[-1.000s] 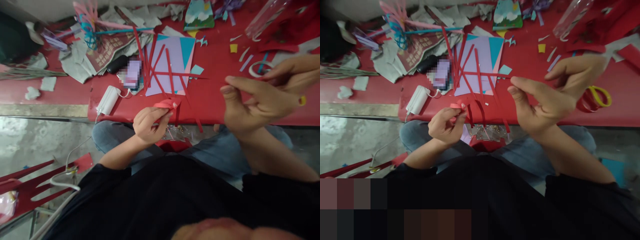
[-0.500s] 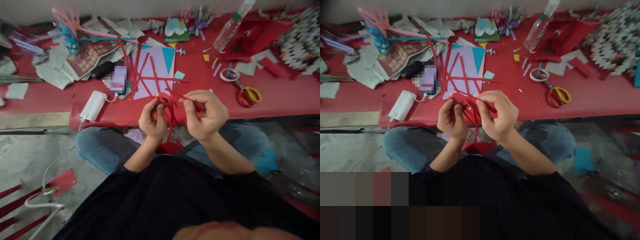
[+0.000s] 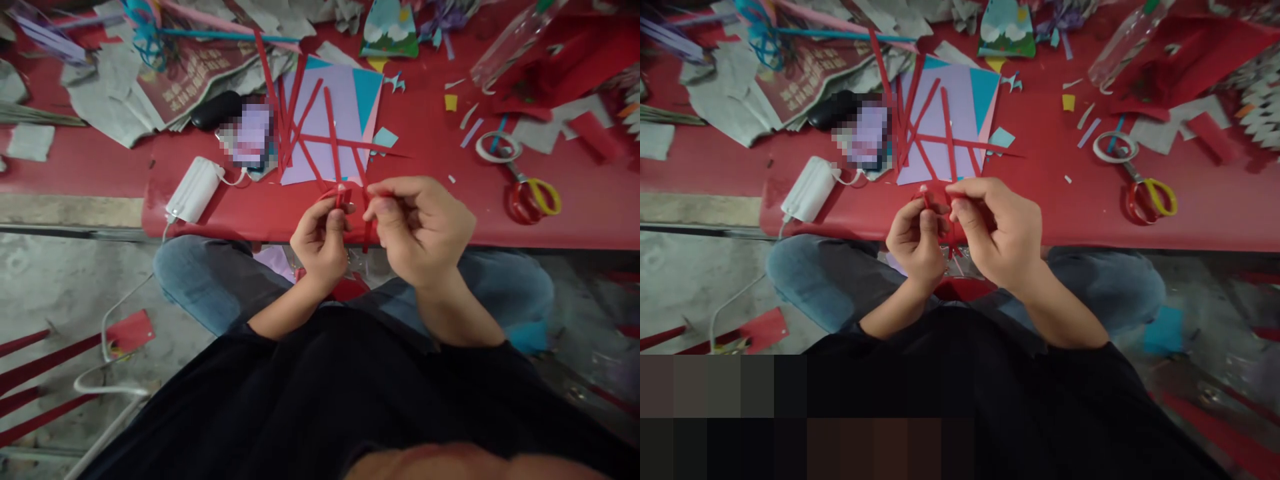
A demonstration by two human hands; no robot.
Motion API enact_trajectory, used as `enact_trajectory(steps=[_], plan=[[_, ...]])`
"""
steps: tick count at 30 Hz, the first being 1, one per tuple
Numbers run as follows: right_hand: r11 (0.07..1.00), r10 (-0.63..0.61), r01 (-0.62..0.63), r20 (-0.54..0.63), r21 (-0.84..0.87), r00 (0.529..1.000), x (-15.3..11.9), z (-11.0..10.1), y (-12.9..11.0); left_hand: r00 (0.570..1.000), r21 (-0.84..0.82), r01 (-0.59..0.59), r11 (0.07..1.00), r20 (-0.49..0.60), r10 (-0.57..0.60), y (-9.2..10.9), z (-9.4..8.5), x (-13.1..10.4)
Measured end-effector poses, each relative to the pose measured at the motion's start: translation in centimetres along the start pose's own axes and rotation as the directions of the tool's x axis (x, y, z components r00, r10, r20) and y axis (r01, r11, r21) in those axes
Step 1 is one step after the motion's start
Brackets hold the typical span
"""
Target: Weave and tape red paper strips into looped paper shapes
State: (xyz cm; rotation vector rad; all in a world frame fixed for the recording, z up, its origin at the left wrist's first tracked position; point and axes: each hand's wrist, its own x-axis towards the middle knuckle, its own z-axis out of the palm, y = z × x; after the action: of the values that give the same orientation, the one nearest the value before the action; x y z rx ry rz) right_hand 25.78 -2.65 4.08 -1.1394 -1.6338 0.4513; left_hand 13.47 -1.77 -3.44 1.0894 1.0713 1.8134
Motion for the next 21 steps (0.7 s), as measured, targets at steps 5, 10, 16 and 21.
enact_trajectory(steps=[5,10,16,21], plan=[[0.930,-0.273,0.231,-0.119,-0.285,0.955,0.2,0.0,-0.2,0.998,-0.015,-0.054,0.998,-0.018,0.054,-0.8,-0.4,-0.7],[0.892,-0.376,0.328,-0.105,-0.311,0.921,-0.5,-0.4,0.2,0.981,0.049,-0.194,0.980,0.022,0.193,-1.5,-1.0,-1.2],[0.940,-0.164,0.152,-0.011,-0.306,0.986,-1.8,-1.3,0.5,0.936,0.134,-0.351,0.927,0.066,0.345,-3.2,-2.5,-1.9],[0.862,-0.286,0.271,0.029,-0.428,0.958,-1.7,-1.6,0.3,0.959,0.246,-0.285,0.927,0.080,0.273,-2.9,-3.2,-2.5]])
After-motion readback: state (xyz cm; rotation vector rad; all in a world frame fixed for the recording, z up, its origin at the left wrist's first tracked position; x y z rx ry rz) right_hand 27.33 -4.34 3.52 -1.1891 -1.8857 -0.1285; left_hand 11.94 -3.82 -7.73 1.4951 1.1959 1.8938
